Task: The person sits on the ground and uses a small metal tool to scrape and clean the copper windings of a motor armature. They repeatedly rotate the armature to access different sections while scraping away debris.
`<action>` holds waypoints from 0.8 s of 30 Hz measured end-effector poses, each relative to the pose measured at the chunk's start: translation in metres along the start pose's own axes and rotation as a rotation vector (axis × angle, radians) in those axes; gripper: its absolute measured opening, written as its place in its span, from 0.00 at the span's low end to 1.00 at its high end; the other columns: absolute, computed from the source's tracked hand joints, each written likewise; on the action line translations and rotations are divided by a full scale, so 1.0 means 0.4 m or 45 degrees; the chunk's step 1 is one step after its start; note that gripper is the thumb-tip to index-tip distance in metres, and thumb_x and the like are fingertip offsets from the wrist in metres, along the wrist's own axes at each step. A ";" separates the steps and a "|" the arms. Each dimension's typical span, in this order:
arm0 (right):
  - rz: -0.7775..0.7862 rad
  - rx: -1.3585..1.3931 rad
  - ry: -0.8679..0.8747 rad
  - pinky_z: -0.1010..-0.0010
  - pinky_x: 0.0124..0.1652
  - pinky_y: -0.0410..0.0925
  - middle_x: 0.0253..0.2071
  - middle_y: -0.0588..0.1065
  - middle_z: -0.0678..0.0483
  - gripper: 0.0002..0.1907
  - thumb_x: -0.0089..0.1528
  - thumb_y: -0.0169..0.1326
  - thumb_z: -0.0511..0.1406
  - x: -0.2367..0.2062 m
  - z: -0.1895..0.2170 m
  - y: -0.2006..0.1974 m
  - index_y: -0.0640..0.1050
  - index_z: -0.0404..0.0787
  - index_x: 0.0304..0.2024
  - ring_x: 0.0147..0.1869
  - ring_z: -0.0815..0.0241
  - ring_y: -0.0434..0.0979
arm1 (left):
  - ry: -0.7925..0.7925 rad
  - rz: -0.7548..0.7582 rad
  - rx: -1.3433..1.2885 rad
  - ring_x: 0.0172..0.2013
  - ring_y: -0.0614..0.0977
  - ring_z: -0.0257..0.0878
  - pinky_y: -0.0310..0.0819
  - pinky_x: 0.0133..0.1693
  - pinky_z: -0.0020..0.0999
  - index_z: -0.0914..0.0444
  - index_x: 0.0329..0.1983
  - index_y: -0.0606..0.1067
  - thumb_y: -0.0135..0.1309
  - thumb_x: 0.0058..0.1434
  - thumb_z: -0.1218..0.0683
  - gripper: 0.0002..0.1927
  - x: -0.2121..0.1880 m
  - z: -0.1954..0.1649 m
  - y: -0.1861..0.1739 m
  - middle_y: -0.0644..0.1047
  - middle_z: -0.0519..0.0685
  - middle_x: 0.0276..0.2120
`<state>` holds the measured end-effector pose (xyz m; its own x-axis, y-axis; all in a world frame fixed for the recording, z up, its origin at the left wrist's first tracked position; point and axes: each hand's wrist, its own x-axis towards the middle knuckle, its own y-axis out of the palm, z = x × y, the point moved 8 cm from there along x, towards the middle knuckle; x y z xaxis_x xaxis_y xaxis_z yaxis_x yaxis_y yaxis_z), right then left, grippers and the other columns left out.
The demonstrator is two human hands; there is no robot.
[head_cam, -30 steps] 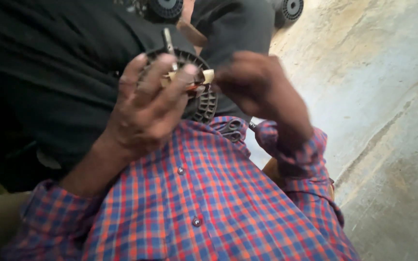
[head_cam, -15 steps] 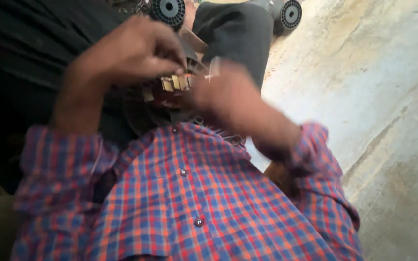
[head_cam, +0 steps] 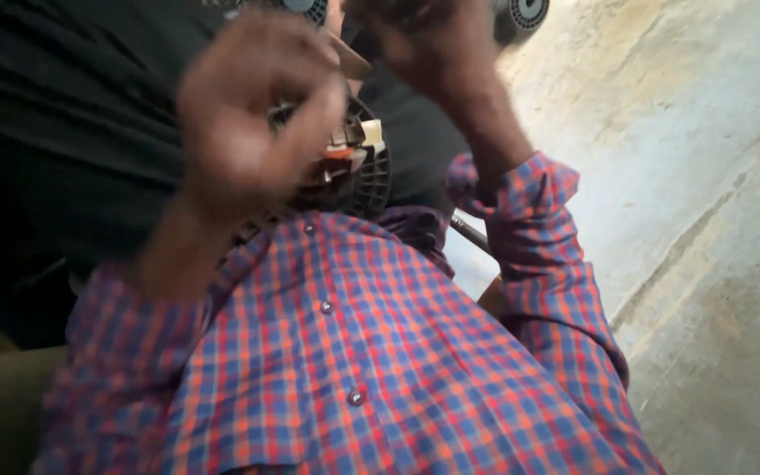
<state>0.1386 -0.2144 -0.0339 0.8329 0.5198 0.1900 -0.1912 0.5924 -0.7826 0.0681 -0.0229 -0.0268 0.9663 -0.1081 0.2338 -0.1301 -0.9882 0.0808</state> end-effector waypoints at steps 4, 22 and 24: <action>0.143 -0.674 -0.427 0.57 0.32 0.66 0.29 0.73 0.53 0.06 0.59 0.65 0.37 0.008 0.226 -0.013 0.79 0.45 0.32 0.32 0.51 0.76 | -0.127 0.557 0.556 0.39 0.83 0.45 0.75 0.40 0.41 0.64 0.37 0.82 0.71 0.58 0.50 0.13 0.141 0.024 0.046 0.81 0.55 0.37; 0.393 0.347 -0.308 0.60 0.38 0.67 0.33 0.74 0.48 0.06 0.64 0.65 0.32 -0.039 0.055 0.029 0.82 0.41 0.43 0.37 0.49 0.75 | 0.518 0.165 0.682 0.61 0.74 0.52 0.70 0.60 0.52 0.66 0.40 0.81 0.62 0.63 0.58 0.06 -0.112 -0.086 0.029 0.74 0.54 0.61; 0.306 0.409 0.013 0.63 0.37 0.71 0.33 0.78 0.51 0.05 0.67 0.66 0.34 -0.006 -0.007 0.037 0.82 0.41 0.43 0.36 0.53 0.79 | 0.221 0.020 0.263 0.52 0.79 0.46 0.73 0.52 0.40 0.66 0.41 0.80 0.62 0.64 0.57 0.07 -0.044 -0.047 0.004 0.78 0.51 0.54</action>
<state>0.1352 -0.2089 -0.0475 0.7496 0.6616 0.0170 -0.5323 0.6179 -0.5787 0.0468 -0.0207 -0.0125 0.9096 -0.1207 0.3977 -0.0791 -0.9897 -0.1195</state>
